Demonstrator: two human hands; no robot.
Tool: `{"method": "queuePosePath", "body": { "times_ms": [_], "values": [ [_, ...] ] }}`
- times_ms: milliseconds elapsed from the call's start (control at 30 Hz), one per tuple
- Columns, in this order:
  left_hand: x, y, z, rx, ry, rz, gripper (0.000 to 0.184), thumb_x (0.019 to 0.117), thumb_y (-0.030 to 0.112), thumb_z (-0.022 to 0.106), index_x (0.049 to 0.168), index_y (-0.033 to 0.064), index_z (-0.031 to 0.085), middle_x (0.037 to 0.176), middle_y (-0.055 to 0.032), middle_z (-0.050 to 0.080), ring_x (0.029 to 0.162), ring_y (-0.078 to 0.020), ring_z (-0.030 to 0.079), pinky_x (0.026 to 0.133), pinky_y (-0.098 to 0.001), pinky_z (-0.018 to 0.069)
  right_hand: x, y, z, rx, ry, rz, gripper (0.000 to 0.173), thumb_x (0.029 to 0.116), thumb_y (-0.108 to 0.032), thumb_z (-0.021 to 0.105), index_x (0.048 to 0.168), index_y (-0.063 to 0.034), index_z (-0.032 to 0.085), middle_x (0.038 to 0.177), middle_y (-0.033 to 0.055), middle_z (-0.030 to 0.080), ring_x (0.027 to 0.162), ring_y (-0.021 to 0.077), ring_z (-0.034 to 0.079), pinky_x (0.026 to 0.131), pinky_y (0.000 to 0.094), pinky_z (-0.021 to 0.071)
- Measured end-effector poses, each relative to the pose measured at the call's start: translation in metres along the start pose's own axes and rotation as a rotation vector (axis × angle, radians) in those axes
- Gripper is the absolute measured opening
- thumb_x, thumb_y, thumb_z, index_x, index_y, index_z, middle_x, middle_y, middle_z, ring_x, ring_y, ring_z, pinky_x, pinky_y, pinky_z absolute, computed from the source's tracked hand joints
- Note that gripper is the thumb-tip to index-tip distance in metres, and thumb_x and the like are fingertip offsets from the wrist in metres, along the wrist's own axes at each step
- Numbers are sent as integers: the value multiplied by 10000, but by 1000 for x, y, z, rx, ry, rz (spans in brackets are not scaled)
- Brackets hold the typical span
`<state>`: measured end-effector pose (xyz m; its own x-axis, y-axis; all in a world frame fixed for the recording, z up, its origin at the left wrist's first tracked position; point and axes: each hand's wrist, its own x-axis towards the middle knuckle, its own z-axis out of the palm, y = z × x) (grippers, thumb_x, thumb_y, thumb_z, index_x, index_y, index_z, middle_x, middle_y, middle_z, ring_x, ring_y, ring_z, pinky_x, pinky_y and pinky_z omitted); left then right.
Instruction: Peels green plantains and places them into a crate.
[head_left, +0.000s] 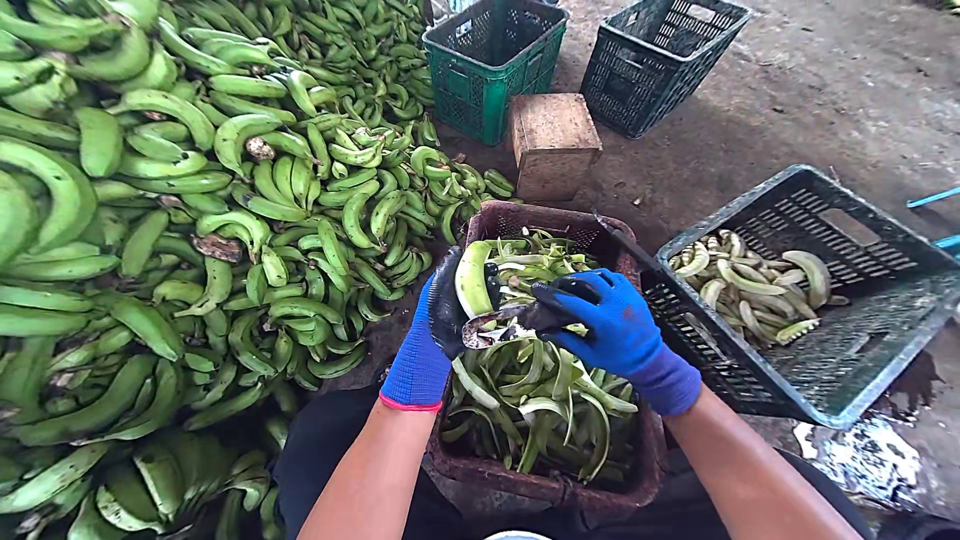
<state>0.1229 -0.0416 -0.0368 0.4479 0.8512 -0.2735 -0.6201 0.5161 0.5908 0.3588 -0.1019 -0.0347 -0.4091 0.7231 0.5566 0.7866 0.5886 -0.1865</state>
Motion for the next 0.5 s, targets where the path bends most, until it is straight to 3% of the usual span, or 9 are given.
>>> {"method": "queuePosePath", "body": {
  "times_ms": [133, 200, 267, 333, 367, 433, 500],
  "values": [
    [-1, -2, 8, -52, 3, 13, 432, 1072, 463, 336, 1063, 142, 625, 803, -20, 642, 665, -98, 650, 586, -243, 571, 3, 1, -8, -37, 9, -11, 419, 868, -447, 683, 1205, -213, 767, 1094, 167, 704, 975, 351, 675, 817, 523, 526],
    [-2, -6, 18, 50, 69, 39, 459, 1081, 466, 300, 1034, 141, 621, 769, -13, 638, 636, -92, 640, 557, -247, 561, 4, -2, -10, -1, -35, 83, 470, 875, -424, 671, 1276, -186, 734, 1107, 182, 702, 977, 372, 679, 807, 556, 533],
    [-9, -16, 29, 358, 129, 166, 394, 1112, 372, 294, 1195, 140, 602, 859, -13, 666, 702, -73, 647, 623, -239, 563, 9, -4, -15, 62, -153, 318, 490, 920, -347, 639, 1372, -160, 668, 1154, 193, 694, 1008, 384, 687, 815, 584, 548],
    [-20, -21, 42, 726, 39, 192, 445, 1102, 268, 295, 1504, 127, 424, 1090, -55, 648, 849, -88, 627, 767, -273, 542, 20, 5, -21, 162, -353, 679, 416, 1071, -303, 509, 1458, -166, 579, 1279, 199, 670, 1156, 401, 655, 959, 647, 497],
    [-23, -23, 45, 810, -20, 177, 480, 1084, 258, 311, 1542, 135, 384, 1121, -56, 657, 870, -87, 637, 790, -272, 546, 22, 15, -21, 183, -398, 798, 404, 1101, -327, 441, 1441, -160, 582, 1268, 208, 677, 1162, 410, 652, 974, 667, 476],
    [-18, -25, 43, 777, -30, 169, 448, 1077, 217, 308, 1486, 100, 446, 1010, -46, 663, 784, -78, 630, 715, -248, 544, 17, 25, -21, 241, -367, 877, 392, 1110, -301, 430, 1417, -126, 601, 1218, 224, 692, 1111, 410, 663, 958, 652, 470],
    [-7, -21, 32, 561, 78, 168, 373, 1111, 262, 299, 1329, 98, 554, 860, -18, 657, 677, -67, 624, 608, -219, 544, 7, 23, -24, 272, -287, 718, 394, 1061, -274, 533, 1422, -132, 604, 1253, 171, 691, 1126, 338, 674, 976, 602, 505]
  ]
}}
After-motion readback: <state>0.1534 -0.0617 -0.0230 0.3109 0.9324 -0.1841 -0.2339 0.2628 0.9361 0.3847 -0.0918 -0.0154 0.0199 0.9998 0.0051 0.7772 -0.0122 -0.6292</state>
